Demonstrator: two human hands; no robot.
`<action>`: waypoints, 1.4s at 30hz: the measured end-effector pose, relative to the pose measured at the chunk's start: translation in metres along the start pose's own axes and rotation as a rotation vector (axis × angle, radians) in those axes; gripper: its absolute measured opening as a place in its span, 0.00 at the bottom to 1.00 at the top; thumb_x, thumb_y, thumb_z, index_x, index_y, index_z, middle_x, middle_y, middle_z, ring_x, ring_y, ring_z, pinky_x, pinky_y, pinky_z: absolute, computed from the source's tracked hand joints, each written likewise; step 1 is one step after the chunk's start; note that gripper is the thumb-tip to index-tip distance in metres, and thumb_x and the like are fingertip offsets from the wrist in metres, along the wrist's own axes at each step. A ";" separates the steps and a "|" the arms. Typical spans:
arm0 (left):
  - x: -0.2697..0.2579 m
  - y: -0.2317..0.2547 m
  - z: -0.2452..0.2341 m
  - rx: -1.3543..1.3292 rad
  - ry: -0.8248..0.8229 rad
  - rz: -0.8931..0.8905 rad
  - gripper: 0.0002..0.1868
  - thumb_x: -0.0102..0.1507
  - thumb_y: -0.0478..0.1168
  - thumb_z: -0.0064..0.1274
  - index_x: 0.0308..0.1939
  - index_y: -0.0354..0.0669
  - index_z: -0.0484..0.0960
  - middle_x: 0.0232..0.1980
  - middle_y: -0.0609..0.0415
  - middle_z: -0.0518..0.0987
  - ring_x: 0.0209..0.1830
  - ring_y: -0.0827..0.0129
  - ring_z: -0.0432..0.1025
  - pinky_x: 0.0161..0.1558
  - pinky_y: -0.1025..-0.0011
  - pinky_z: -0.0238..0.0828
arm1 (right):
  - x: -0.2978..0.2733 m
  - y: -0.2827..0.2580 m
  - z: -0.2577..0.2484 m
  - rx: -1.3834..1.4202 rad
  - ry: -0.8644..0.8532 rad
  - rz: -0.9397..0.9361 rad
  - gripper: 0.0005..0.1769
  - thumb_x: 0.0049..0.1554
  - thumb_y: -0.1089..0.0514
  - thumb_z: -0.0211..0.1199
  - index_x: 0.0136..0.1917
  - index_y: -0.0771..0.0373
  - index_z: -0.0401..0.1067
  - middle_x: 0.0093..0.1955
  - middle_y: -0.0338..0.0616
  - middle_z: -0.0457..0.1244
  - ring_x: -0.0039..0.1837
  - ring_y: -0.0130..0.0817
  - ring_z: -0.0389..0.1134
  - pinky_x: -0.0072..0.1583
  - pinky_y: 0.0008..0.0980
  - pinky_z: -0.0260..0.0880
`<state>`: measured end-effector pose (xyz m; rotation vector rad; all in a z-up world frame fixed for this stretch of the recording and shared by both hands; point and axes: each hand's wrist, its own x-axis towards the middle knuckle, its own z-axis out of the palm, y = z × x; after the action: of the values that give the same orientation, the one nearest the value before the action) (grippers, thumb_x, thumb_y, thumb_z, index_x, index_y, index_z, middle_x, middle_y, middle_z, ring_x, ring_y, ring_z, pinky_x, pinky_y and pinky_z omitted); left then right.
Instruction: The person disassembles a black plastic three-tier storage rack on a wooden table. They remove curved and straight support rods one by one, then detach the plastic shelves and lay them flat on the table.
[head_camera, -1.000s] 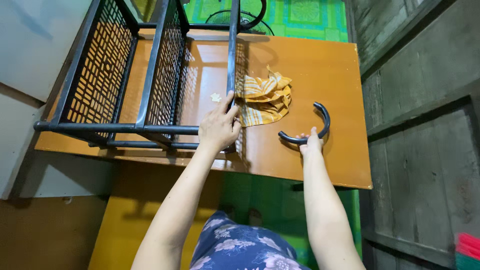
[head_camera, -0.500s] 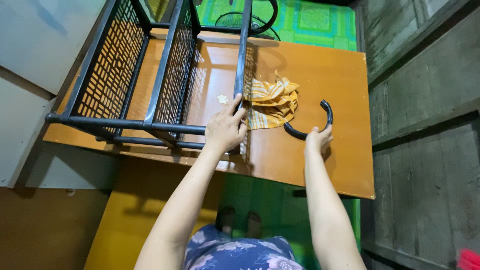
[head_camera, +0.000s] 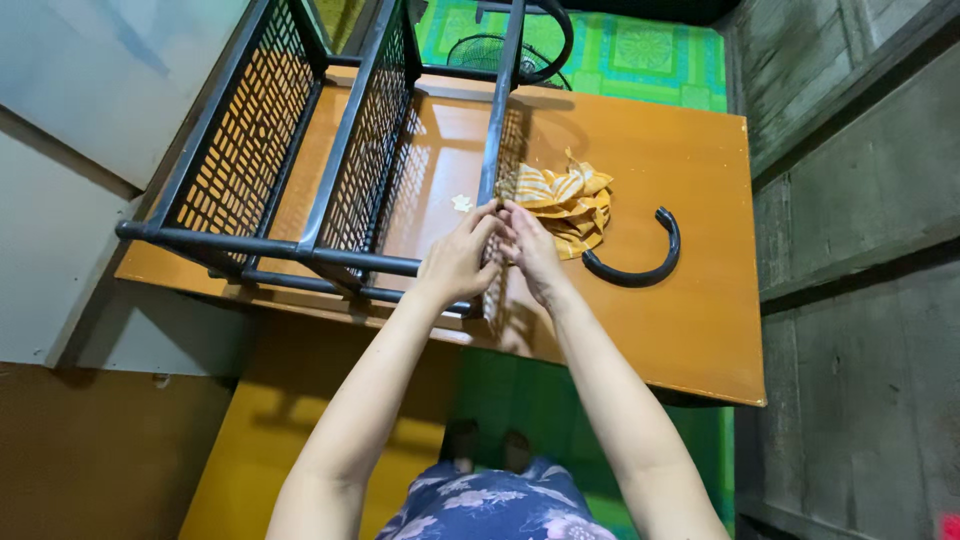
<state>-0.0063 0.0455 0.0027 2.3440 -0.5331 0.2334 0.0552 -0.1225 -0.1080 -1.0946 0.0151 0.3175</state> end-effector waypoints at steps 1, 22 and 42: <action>-0.004 -0.001 -0.004 0.011 0.000 0.032 0.22 0.53 0.37 0.60 0.51 0.51 0.75 0.72 0.49 0.70 0.55 0.43 0.75 0.50 0.52 0.75 | -0.003 -0.004 0.010 0.000 -0.010 0.026 0.34 0.64 0.41 0.53 0.78 0.59 0.59 0.65 0.35 0.64 0.60 0.23 0.65 0.59 0.29 0.68; -0.051 -0.038 -0.046 0.168 0.027 0.330 0.29 0.48 0.34 0.57 0.54 0.44 0.74 0.66 0.44 0.72 0.57 0.46 0.73 0.57 0.55 0.72 | 0.084 0.033 0.079 -0.234 0.126 -0.145 0.52 0.43 0.74 0.63 0.78 0.65 0.49 0.55 0.47 0.65 0.48 0.33 0.70 0.45 0.32 0.76; -0.041 -0.066 -0.069 0.145 0.055 -0.121 0.44 0.58 0.46 0.61 0.74 0.44 0.57 0.75 0.34 0.61 0.61 0.38 0.69 0.61 0.51 0.67 | 0.077 0.059 0.002 -0.457 0.298 -0.200 0.32 0.52 0.66 0.67 0.70 0.57 0.68 0.64 0.50 0.64 0.59 0.32 0.68 0.53 0.29 0.73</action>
<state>-0.0151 0.1485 0.0002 2.4928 -0.3563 0.2882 0.1131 -0.0775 -0.1717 -1.5764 0.1010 -0.0302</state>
